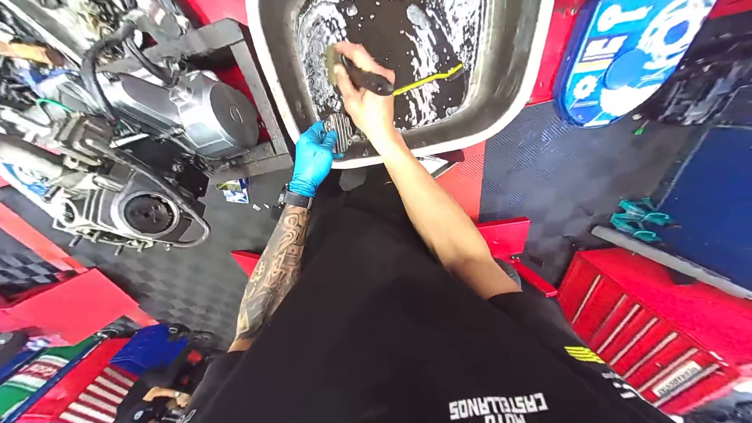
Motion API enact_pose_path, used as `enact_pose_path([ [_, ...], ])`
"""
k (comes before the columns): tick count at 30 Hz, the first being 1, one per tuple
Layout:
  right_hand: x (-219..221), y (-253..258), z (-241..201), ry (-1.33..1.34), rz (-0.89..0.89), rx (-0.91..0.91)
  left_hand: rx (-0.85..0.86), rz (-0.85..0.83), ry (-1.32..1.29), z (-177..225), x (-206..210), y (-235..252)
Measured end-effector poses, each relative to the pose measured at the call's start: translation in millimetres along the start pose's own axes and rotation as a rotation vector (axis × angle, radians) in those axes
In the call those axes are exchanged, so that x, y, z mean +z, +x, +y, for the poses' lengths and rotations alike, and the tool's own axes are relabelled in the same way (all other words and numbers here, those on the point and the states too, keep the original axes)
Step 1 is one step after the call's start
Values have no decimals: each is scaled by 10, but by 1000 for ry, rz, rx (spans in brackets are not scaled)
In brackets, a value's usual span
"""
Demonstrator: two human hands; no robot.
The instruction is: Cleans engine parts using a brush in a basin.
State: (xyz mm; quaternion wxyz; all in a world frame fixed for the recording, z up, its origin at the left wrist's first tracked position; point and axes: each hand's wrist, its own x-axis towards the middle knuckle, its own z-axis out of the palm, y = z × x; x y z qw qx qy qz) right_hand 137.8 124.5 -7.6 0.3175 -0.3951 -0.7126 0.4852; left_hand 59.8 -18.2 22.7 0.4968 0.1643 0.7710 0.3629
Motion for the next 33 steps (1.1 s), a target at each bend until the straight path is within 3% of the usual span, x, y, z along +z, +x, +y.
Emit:
enact_pose_path([
  [6,-283,-589,-326,13,-140,-18,-49,107,-179,28,-82,117],
  [9,-135,-789,-233,5,-135,-44,-29,88,-42,69,-67,167],
  [14,76,-406,50,-75,-137,-39,-94,11,-39,-29,159,11],
  [18,-143,-111,265,-119,-73,77,-109,-11,-123,46,141,17],
  [24,-359,-572,-268,19,-199,30,-106,58,-96,86,46,206],
  [28,-149,-568,-57,-80,-199,-6,-137,5,-45,134,123,138],
  [33,-85,-138,332,-191,-194,136,-108,-45,-25,170,260,2],
])
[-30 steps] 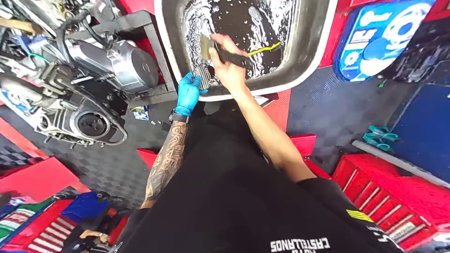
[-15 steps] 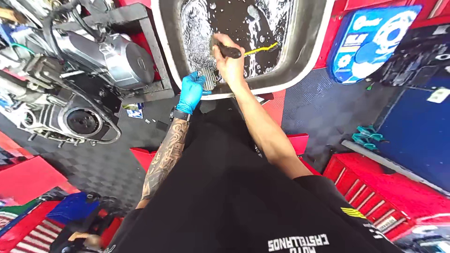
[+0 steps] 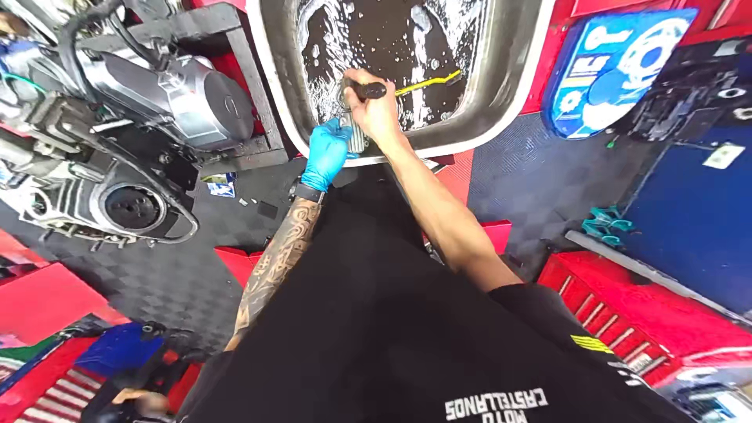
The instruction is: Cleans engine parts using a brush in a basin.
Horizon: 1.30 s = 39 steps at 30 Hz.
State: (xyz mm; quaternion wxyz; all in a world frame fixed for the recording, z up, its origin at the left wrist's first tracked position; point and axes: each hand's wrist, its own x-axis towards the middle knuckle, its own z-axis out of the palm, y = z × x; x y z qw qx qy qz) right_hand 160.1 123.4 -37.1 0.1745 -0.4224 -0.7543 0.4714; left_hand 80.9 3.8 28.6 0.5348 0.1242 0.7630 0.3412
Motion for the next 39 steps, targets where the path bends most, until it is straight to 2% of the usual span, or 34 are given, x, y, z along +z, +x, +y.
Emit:
enact_pose_path([
  [3,-460,92,-252,123,120,1,-56,65,-10,-33,-190,84],
  [6,-682,-192,-511,143,6,-27,-65,97,-125,-61,-277,127],
  [8,-534,-469,-509,160,-64,-79,-29,99,-132,-37,-233,134],
  [10,-304,-603,-430,191,-54,-118,2,112,-15,-12,-210,105],
  [13,-120,-442,-376,107,-51,-91,-23,115,107,-78,-196,62],
  [17,2,-248,-365,34,-107,-44,-28,130,88,-173,-245,14],
  [20,82,-105,-375,57,-44,-100,-13,76,26,-225,-295,-87],
  [23,22,78,-336,92,42,-79,-11,57,-37,-198,-283,-168],
  [25,-145,6,-415,110,23,-67,-32,89,-77,-215,-315,-137],
  [28,-315,-373,-604,113,-61,-73,-28,121,-110,-240,-368,-30],
  [32,-79,-657,-540,156,-46,-118,-10,105,-30,-182,-278,31],
  [36,137,-213,-237,32,-40,-32,-53,11,-65,-215,-169,-108],
  [39,-24,156,-11,-42,7,22,-47,68,-94,-141,-280,-16],
])
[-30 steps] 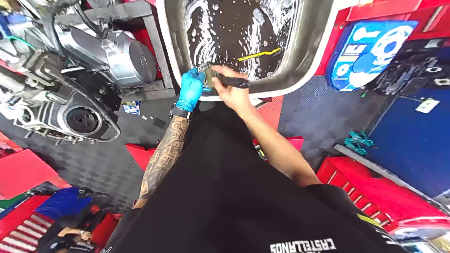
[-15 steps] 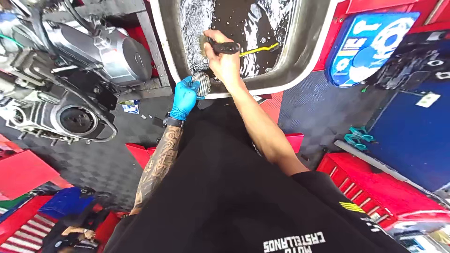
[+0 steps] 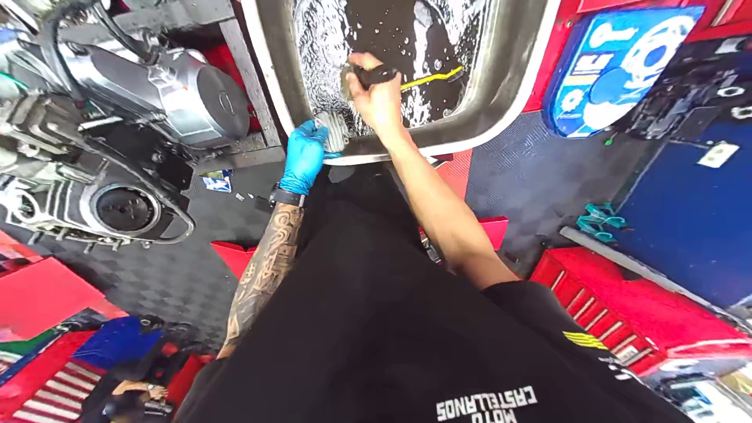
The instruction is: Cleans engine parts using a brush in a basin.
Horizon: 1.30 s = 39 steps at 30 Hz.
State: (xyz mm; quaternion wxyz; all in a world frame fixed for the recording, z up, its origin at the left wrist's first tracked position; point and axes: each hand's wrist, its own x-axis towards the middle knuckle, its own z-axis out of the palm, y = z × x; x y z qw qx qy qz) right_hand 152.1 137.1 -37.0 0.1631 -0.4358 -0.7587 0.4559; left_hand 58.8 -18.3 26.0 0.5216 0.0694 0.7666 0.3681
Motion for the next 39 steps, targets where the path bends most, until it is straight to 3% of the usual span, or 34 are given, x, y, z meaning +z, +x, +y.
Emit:
enact_pose_path([
  [3,-58,235,70,-67,3,-5,-31,-16,-142,21,-232,139],
  [8,257,421,326,-297,-331,39,-50,-83,-396,61,-211,237],
  [10,268,429,326,-280,-383,52,-47,-56,-405,49,-179,285],
  [12,171,410,260,-189,-303,62,-53,13,-381,-6,-139,369],
  [15,-47,301,-11,37,-78,-71,-43,92,-317,-35,-56,523],
  [19,5,-47,-228,270,-102,-246,17,147,-274,0,53,627],
  [22,137,-345,-13,217,-139,-294,50,214,-252,11,113,638],
  [26,39,-472,91,136,-222,-161,80,240,-249,-245,156,608],
  [31,-14,-250,-236,219,-66,-199,125,198,-254,-275,204,539],
  [33,92,-314,-147,225,-64,-245,131,202,-302,-177,204,538],
  [37,83,-619,128,135,-190,-128,138,268,-350,-191,51,568],
  [39,-7,-570,78,136,-107,-122,162,252,-343,-135,24,614],
])
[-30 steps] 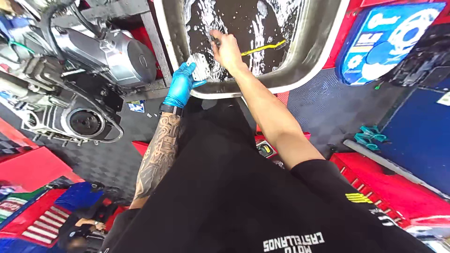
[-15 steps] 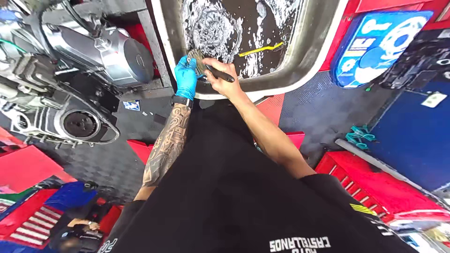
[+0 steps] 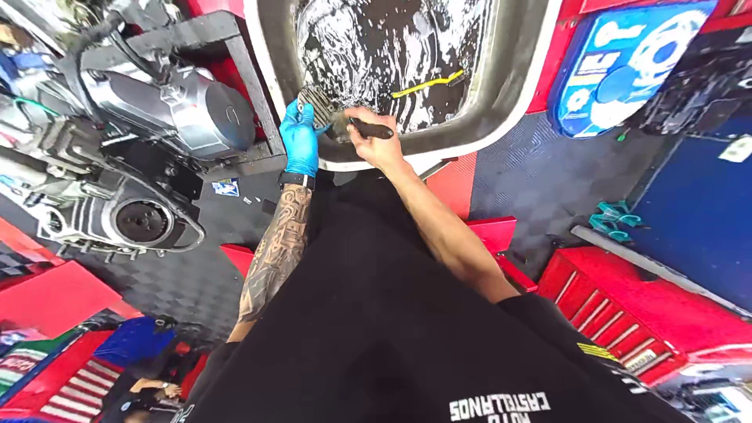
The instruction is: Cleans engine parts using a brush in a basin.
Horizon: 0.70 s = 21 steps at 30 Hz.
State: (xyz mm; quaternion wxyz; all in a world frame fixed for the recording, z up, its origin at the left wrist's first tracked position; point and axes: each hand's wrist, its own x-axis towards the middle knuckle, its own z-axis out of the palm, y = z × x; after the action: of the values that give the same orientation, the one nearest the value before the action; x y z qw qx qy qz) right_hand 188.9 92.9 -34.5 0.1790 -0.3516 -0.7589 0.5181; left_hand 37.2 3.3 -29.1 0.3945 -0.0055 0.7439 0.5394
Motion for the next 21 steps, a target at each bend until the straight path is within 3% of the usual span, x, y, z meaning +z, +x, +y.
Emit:
enact_pose_path([
  [4,-40,386,-360,83,116,-117,-4,-52,44,35,94,-27],
  [11,24,2,83,0,-11,-48,55,-17,28,101,22,22],
  [14,-136,289,-202,42,139,-71,65,-55,10,192,69,74],
  [16,-123,454,-398,90,139,-126,63,-61,13,236,105,73],
  [18,-33,436,-322,92,112,-152,78,-40,4,339,181,98],
  [21,61,162,49,20,48,-15,100,-27,-22,466,130,163],
])
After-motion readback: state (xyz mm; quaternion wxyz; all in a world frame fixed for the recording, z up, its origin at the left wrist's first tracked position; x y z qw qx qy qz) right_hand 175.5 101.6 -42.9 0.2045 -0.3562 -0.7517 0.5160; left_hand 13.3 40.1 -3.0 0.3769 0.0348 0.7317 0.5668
